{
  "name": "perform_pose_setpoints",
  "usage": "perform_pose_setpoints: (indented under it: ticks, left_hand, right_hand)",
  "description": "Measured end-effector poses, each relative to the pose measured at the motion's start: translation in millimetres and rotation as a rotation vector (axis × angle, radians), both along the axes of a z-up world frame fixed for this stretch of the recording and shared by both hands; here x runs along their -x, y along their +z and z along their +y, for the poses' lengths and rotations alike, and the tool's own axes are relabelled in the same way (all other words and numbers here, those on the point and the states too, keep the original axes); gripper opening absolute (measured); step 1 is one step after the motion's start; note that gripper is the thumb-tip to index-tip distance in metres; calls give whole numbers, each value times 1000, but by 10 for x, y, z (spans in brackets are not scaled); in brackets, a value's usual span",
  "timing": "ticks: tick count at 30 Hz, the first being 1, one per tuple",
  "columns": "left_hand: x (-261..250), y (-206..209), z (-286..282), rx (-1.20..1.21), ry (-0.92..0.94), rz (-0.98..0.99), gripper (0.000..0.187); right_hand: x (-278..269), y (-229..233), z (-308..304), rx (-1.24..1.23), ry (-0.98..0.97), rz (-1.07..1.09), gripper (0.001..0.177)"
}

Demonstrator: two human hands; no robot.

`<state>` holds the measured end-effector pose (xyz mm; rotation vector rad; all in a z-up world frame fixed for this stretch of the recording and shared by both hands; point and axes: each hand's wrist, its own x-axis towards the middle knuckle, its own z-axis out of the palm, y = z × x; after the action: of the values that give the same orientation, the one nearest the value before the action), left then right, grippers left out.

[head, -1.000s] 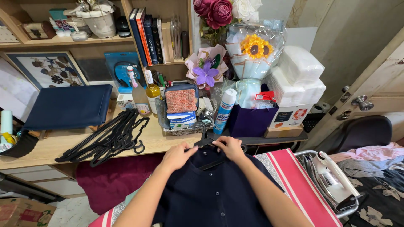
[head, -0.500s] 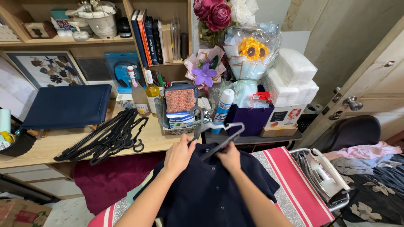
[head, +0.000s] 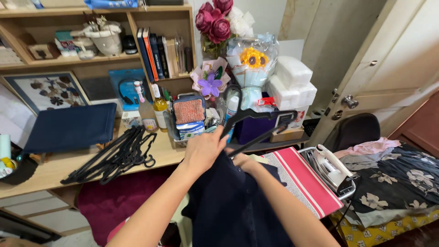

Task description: The person picks up clothes from a table, places them on hangers, and hangs them on a rack. They handle a navy dress, a brown dress, and a dark blue shirt, placing each on a hanger and then hanging it on a rack.

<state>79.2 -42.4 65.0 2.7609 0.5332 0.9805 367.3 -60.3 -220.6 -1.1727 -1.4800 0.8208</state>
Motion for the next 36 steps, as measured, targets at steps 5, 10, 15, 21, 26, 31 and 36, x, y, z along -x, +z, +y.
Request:
perform_pose_setpoints:
  ticks: [5, 10, 15, 21, 26, 31, 36]
  left_hand:
    - [213, 191, -20, -147, -8, 7, 32]
    - [626, 269, 140, -242, 62, 71, 32]
    - [993, 631, -116, -311, 119, 167, 29]
    - [1376, 1435, -220, -374, 160, 231, 28]
    - [1536, 1610, -111, -311, 189, 198, 30]
    - [1585, 1425, 94, -255, 196, 150, 33]
    - [1535, 1281, 385, -160, 52, 86, 31]
  right_hand:
    - [-56, 310, -49, 205, -411, -295, 39]
    - [-485, 1214, -536, 103, -760, 75, 22]
    - [-183, 2403, -783, 197, -619, 376, 36]
    - [-7, 3048, -911, 231, -392, 301, 31]
    - [179, 3395, -961, 90, -388, 81, 37]
    - [893, 3804, -1115, -264, -233, 429, 37]
    - [1025, 3647, -923, -220, -358, 300, 37]
